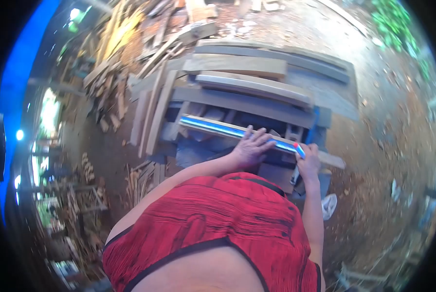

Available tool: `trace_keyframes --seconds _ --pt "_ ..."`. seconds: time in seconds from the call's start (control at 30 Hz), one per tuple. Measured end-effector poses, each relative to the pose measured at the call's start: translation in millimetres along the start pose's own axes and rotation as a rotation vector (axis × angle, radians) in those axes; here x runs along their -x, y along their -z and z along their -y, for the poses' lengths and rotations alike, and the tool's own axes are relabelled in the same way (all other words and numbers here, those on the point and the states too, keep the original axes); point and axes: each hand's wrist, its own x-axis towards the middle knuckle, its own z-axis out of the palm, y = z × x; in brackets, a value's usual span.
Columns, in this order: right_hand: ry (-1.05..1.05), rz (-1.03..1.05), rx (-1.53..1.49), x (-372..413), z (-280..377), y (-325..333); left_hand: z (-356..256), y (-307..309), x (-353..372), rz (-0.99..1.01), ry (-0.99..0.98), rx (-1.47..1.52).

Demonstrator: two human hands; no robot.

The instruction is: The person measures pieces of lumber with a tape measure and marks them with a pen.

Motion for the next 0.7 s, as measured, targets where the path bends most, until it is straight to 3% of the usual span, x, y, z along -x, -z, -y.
trace_keyframes --seconds 0.23,0.3,0.37,0.43,0.53,0.6,0.7 --pt "0.132 -0.042 -0.136 -5.1 -13.4 -5.2 -2.6 18.4 10.2 -0.054 0.045 0.012" --pt "-0.009 0.084 -0.334 -7.9 -22.5 -4.8 -5.7 31.7 15.2 -0.196 0.081 0.079" --pt "-0.020 0.091 -0.485 -7.9 -36.1 -1.5 -5.9 38.7 23.3 -0.277 0.087 0.092" --pt "-0.244 0.208 -0.690 -7.2 -58.8 7.7 -3.1 44.0 30.0 -0.308 0.067 0.211" --pt "-0.278 0.124 -0.785 2.0 -58.9 34.3 9.5 37.4 25.7 -0.303 0.032 0.127" --pt "-0.435 0.101 -0.871 7.2 -54.0 52.5 17.4 37.6 15.4 -0.332 0.013 0.088" --pt "-0.398 0.055 -0.943 16.8 -60.4 60.5 21.9 48.2 2.4 -0.314 0.038 0.131"
